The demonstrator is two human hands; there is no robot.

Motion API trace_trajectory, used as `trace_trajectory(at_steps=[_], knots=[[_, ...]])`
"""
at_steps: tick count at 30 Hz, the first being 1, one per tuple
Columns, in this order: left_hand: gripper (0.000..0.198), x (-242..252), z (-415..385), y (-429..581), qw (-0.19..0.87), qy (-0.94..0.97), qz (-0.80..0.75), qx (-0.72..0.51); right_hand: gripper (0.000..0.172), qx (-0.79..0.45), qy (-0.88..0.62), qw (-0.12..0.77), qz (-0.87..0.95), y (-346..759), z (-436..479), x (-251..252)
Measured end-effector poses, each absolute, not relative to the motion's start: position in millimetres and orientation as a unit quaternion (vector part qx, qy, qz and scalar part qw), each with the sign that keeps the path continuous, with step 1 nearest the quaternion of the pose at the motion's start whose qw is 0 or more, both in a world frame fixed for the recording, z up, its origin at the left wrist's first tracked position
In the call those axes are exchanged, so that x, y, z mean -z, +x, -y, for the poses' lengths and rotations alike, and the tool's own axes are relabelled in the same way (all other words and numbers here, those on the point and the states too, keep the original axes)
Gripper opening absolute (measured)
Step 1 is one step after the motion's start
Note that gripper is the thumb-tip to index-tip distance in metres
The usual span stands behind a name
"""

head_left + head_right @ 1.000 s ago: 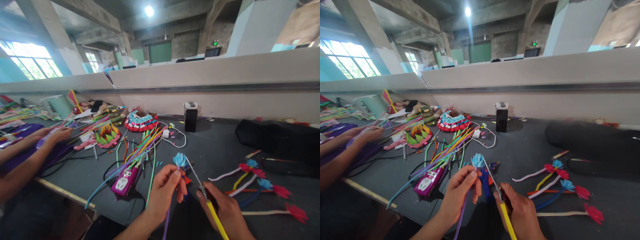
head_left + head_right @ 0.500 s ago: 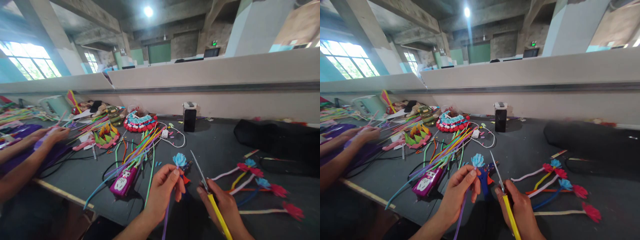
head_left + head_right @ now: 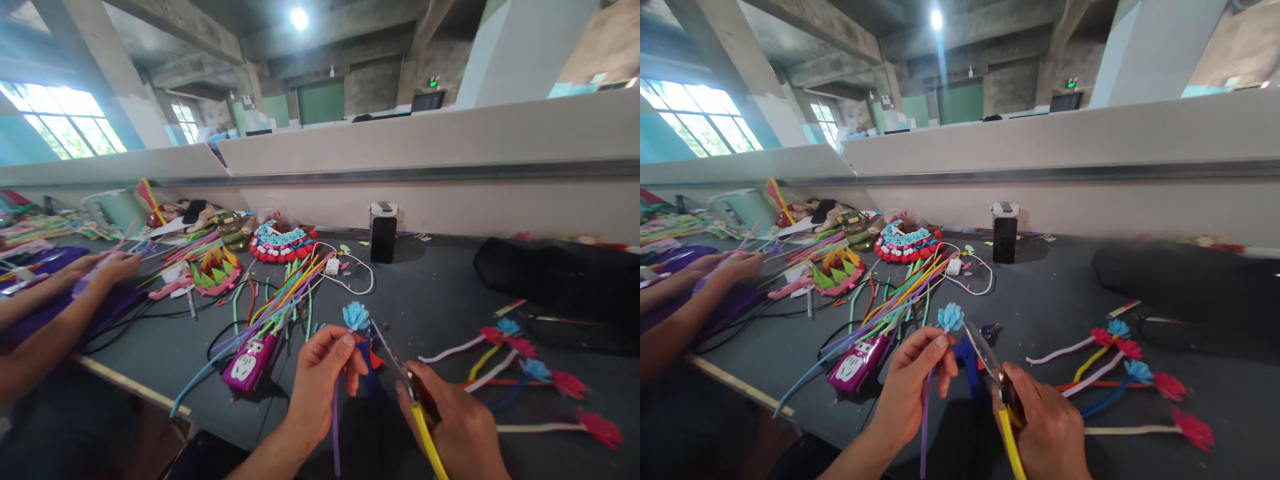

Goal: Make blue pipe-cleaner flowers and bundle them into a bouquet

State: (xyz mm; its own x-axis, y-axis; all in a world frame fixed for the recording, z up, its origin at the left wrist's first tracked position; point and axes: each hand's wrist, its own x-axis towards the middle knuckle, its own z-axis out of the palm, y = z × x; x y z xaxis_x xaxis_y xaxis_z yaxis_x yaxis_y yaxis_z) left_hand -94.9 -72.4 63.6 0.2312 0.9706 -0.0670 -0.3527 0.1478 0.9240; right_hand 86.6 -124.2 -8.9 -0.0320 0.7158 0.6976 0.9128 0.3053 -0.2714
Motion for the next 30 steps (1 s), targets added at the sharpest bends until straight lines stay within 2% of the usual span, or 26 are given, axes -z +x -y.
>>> trace_trajectory(at_steps=[3,9,17,30], knots=[[0.024,-65.2,73.9,-94.7,0.665,0.419,-0.366,-0.499,0.025,0.138,-0.58,0.377,0.709,87.7,125.6,10.3],[0.025,-64.5,73.4,-95.1,0.668,0.414,-0.361,-0.502,0.024,0.086,-0.586,0.379,0.711,89.4,126.1,16.3],[0.024,-65.7,74.5,-94.5,0.674,0.411,-0.358,-0.499,0.029,0.188,-0.614,0.338,0.688,90.2,123.4,11.8],[0.023,-65.9,74.4,-94.3,0.663,0.421,-0.361,-0.503,0.03,0.224,-0.608,0.322,0.69,94.0,124.9,14.6]])
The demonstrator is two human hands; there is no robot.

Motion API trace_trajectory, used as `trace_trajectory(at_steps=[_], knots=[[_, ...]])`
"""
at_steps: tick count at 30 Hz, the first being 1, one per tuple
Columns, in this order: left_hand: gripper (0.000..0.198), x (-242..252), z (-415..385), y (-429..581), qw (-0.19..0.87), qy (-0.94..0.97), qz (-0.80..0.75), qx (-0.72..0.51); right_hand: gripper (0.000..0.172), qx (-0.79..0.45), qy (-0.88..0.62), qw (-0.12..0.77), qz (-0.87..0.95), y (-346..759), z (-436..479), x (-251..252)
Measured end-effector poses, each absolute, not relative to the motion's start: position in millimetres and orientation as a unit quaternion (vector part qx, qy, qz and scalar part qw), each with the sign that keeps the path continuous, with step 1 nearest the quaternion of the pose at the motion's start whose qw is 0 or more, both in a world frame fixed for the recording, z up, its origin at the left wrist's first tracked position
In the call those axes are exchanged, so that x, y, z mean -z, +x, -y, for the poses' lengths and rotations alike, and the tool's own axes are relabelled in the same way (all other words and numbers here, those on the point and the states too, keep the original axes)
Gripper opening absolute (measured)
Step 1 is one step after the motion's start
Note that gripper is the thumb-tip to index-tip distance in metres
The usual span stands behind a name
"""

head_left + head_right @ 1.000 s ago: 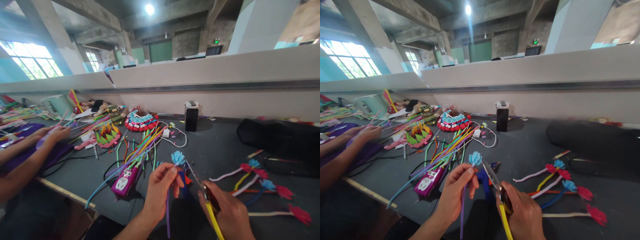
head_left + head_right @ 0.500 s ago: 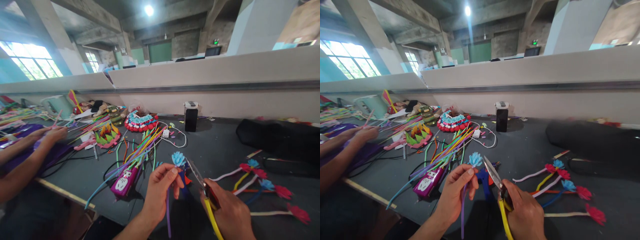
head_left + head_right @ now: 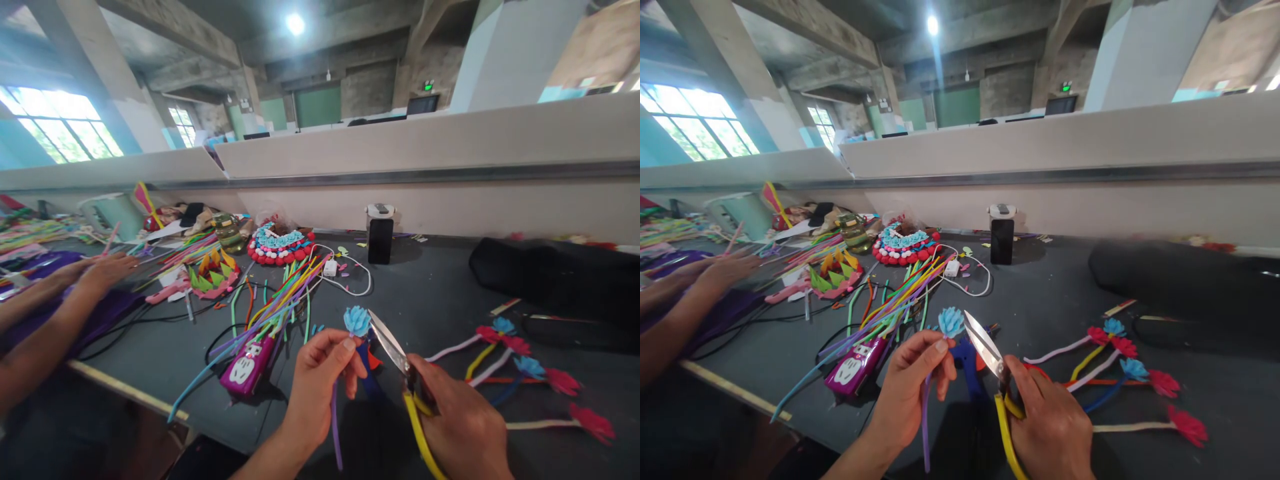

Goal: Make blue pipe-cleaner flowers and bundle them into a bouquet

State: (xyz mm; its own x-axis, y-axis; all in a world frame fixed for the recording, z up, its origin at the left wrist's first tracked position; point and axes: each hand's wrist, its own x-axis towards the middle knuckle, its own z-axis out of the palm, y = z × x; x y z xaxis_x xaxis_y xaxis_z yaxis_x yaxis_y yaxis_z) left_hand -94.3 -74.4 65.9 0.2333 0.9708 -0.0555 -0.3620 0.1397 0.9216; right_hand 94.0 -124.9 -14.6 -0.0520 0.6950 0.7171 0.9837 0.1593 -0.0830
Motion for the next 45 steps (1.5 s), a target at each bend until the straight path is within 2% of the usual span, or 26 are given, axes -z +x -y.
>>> trace_trajectory(at_steps=[13,22,36,45], knots=[[0.021,-66.7,76.1,-93.0,0.649,0.437,-0.373,-0.499,0.024,0.248,-0.609,0.314,0.685,96.9,125.6,14.5],[0.019,-61.0,72.5,-93.8,0.616,0.446,-0.397,-0.514,0.031,0.134,-0.671,0.335,0.648,96.6,119.2,12.1],[0.02,-62.4,67.5,-99.7,0.553,0.463,-0.463,-0.515,0.021,0.193,-0.572,0.4,0.69,91.8,119.6,4.2],[0.019,-63.4,66.0,-102.7,0.54,0.483,-0.466,-0.508,0.022,0.167,-0.541,0.408,0.716,91.1,119.8,5.9]])
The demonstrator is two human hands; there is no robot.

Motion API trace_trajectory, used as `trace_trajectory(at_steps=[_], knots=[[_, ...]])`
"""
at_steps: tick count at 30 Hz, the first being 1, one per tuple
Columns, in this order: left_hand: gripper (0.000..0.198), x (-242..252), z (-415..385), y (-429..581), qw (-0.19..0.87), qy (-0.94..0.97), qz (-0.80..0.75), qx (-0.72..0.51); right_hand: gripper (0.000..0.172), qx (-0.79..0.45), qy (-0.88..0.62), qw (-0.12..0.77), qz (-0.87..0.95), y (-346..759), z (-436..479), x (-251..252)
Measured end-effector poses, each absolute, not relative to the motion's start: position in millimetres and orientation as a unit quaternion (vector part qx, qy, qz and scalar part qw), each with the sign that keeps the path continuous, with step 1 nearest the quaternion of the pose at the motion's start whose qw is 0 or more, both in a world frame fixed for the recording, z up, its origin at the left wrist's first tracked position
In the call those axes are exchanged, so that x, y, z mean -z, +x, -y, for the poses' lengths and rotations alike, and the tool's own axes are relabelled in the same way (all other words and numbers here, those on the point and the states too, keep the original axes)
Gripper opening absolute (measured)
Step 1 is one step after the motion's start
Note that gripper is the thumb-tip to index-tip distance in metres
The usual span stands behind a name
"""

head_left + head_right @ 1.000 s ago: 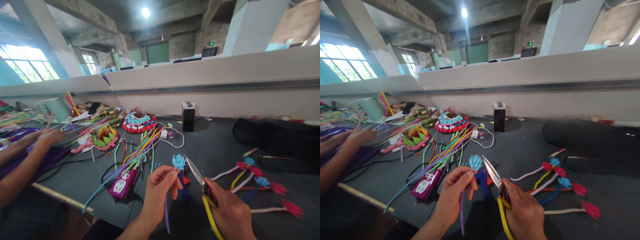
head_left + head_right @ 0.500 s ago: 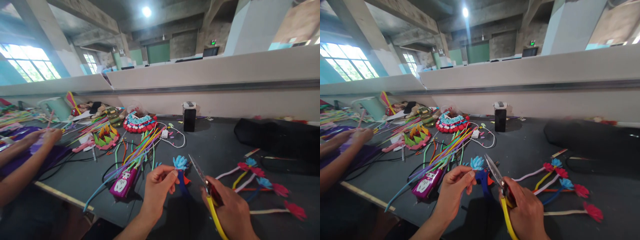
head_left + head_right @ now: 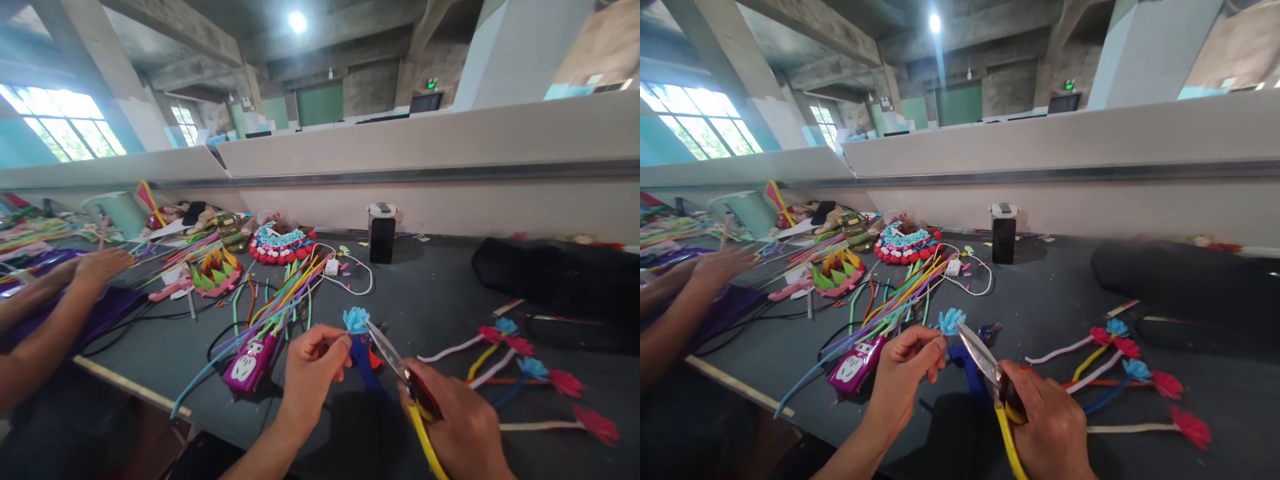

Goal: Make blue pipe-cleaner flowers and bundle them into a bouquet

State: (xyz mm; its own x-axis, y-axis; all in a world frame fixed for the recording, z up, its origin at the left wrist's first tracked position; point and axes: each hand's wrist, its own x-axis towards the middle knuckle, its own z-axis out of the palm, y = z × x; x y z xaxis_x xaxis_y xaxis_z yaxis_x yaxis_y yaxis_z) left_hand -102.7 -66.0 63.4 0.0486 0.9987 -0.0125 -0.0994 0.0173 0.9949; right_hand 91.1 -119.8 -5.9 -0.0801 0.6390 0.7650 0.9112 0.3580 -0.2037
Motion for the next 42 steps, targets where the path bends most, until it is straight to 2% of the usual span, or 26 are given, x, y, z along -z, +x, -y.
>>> trace_trajectory(at_steps=[13,23,28,33,42], knots=[[0.022,-62.7,67.6,-101.4,0.571,0.472,-0.459,-0.49,0.028,0.145,-0.606,0.371,0.689,94.2,120.6,12.1],[0.023,-62.1,65.3,-103.3,0.614,0.433,-0.435,-0.496,0.02,0.119,-0.532,0.404,0.735,89.8,121.5,5.6],[0.022,-63.0,66.5,-101.9,0.633,0.425,-0.419,-0.493,0.021,0.102,-0.535,0.388,0.743,89.6,121.6,6.5],[0.021,-60.9,66.9,-101.3,0.644,0.438,-0.404,-0.48,0.024,0.032,-0.595,0.35,0.723,92.3,120.8,14.3],[0.015,-63.7,65.0,-100.8,0.716,0.387,-0.363,-0.454,0.022,-0.043,-0.642,0.368,0.671,94.9,115.7,16.2]])
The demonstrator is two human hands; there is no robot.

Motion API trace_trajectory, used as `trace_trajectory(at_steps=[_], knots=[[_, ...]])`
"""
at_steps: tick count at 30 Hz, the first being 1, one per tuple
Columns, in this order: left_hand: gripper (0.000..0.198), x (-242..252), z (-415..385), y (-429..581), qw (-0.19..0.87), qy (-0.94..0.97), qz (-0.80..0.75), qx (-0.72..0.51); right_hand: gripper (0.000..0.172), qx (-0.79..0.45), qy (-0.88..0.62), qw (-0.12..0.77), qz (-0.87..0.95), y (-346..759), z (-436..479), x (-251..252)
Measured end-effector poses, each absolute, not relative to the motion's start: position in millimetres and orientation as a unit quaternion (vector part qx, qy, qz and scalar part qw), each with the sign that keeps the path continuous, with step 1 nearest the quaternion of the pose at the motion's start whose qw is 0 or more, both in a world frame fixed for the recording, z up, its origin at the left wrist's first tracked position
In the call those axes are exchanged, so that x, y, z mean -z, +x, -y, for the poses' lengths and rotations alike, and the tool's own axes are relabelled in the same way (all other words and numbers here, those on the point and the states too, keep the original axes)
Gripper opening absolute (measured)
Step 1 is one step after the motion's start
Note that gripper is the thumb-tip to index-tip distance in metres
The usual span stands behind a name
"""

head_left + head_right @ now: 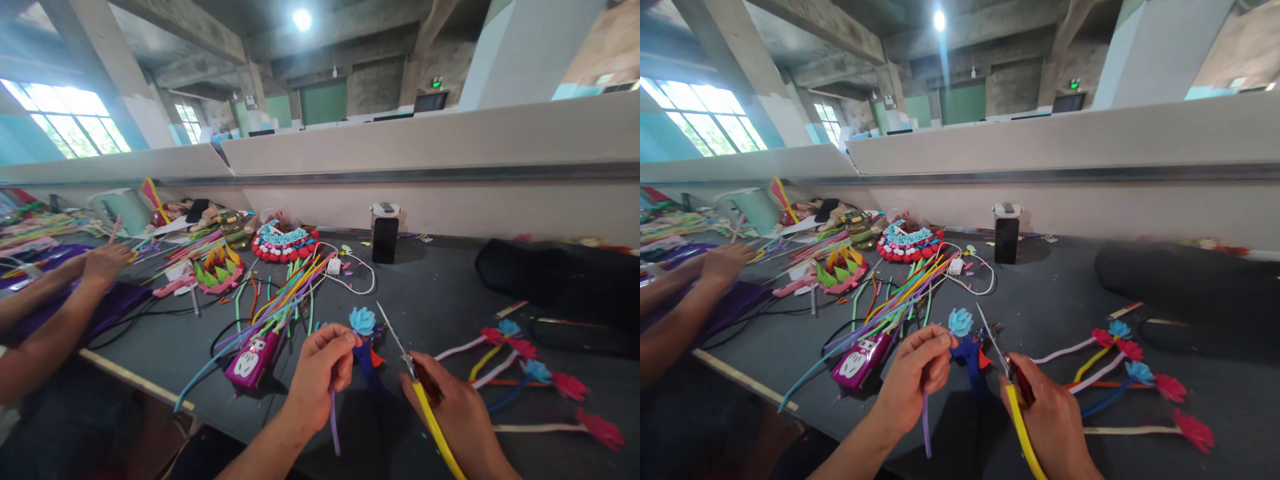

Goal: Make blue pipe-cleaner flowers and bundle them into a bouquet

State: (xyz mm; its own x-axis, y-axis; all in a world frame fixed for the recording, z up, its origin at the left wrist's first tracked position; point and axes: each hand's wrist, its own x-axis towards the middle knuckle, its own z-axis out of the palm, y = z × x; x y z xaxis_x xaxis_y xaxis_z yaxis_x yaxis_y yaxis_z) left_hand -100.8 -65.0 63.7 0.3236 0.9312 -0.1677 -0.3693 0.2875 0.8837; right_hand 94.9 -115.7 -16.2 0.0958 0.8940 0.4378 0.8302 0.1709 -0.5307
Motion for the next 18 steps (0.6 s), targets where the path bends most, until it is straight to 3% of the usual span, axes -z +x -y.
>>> trace_trajectory(at_steps=[12,18], knots=[[0.027,-57.7,61.8,-98.4,0.728,0.39,-0.343,-0.448,0.025,0.006,-0.704,0.223,0.674,96.6,111.9,13.7],[0.031,-31.5,50.7,-89.6,0.713,0.404,-0.35,-0.454,0.043,-0.017,-0.675,0.245,0.695,101.0,101.4,24.4]])
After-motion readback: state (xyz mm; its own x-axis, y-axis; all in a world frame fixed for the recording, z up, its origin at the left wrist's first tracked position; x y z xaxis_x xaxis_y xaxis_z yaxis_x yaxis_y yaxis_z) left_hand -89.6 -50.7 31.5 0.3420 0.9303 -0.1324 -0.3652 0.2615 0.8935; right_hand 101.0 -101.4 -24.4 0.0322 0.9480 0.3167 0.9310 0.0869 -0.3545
